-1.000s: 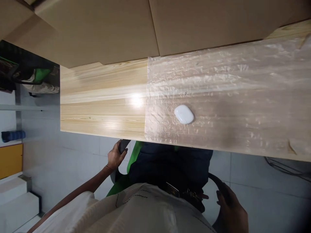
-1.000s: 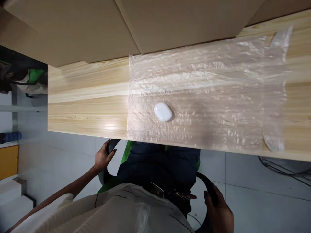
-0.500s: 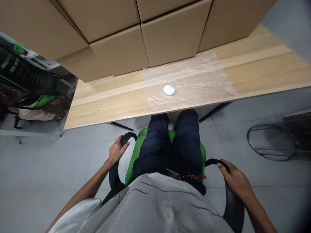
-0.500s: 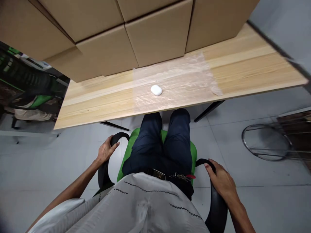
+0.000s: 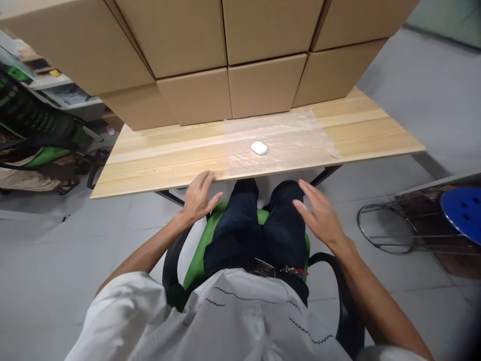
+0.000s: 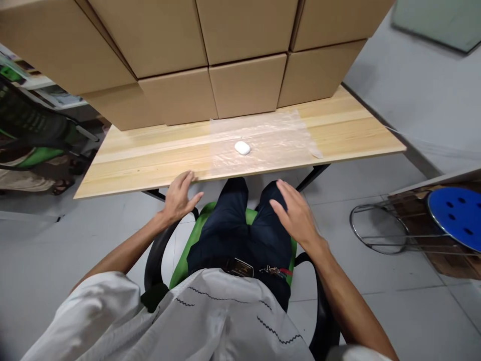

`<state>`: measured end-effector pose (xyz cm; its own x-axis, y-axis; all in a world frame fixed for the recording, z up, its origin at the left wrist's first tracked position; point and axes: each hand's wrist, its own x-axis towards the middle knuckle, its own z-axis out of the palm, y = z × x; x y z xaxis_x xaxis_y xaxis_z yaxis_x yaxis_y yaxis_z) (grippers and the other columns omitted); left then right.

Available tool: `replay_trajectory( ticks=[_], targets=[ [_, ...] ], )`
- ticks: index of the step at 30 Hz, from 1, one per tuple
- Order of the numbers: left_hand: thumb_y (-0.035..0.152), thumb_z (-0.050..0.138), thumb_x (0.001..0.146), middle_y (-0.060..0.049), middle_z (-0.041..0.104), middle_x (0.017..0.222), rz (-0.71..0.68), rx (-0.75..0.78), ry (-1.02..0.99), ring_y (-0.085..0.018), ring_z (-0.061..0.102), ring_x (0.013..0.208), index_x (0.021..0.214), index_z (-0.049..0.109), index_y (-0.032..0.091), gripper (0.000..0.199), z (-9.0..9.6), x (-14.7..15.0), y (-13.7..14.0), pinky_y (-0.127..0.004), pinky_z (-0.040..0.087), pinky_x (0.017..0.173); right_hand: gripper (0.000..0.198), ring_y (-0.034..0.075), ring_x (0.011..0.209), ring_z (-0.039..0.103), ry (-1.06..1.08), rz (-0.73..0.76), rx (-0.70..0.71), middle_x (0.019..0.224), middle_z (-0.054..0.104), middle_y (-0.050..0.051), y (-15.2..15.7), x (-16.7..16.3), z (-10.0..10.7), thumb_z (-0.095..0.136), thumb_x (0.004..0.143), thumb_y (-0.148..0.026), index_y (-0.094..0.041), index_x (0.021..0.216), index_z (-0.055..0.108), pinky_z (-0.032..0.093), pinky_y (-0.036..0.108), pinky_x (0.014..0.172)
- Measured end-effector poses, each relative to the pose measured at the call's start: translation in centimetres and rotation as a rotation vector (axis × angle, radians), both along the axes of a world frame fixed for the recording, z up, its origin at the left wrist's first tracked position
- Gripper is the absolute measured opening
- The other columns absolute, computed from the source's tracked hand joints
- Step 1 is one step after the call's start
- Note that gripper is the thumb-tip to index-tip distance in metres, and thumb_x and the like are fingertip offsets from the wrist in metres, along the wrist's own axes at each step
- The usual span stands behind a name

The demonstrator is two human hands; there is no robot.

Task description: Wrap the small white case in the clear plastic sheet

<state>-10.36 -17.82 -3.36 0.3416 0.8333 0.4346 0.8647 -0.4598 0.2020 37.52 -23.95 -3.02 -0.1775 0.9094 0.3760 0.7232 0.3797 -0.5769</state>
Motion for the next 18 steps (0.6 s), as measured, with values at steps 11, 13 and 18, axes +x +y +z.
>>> replay_trajectory(
  ticks=[11, 13, 18],
  targets=[
    [0.048, 0.063, 0.125, -0.034, 0.04, 0.212, -0.171, -0.26, 0.352, -0.049, 0.036, 0.203, 0.201, 0.045, 0.003, 0.09, 3.7, 12.1, 8.1, -0.073, 0.028, 0.166, 0.075, 0.046, 0.196, 0.048, -0.303, 0.255, -0.007, 0.204, 0.055, 0.028, 11.3, -10.1, 0.5, 0.055, 0.131, -0.042, -0.007, 0.197, 0.057, 0.04, 0.077, 0.161],
    [0.041, 0.061, 0.125, -0.037, 0.038, 0.211, -0.15, -0.292, 0.374, -0.049, 0.037, 0.203, 0.2, 0.045, -0.002, 0.088, 3.5, 12.1, 8.0, -0.071, 0.031, 0.165, 0.073, 0.046, 0.195, 0.049, -0.331, 0.254, 0.004, 0.203, 0.056, 0.029, 11.6, -9.4, -0.3, 0.055, 0.131, -0.04, -0.006, 0.195, 0.059, 0.041, 0.076, 0.16],
    [0.033, 0.058, 0.126, -0.037, 0.041, 0.21, -0.077, -0.279, 0.364, -0.048, 0.041, 0.201, 0.199, 0.046, -0.004, 0.082, 3.4, 11.5, 6.8, -0.068, 0.035, 0.164, 0.072, 0.048, 0.192, 0.054, -0.353, 0.13, 0.053, 0.201, 0.058, 0.032, 11.7, -5.2, -2.0, 0.054, 0.132, -0.044, -0.005, 0.192, 0.061, 0.042, 0.076, 0.159]
  ],
)
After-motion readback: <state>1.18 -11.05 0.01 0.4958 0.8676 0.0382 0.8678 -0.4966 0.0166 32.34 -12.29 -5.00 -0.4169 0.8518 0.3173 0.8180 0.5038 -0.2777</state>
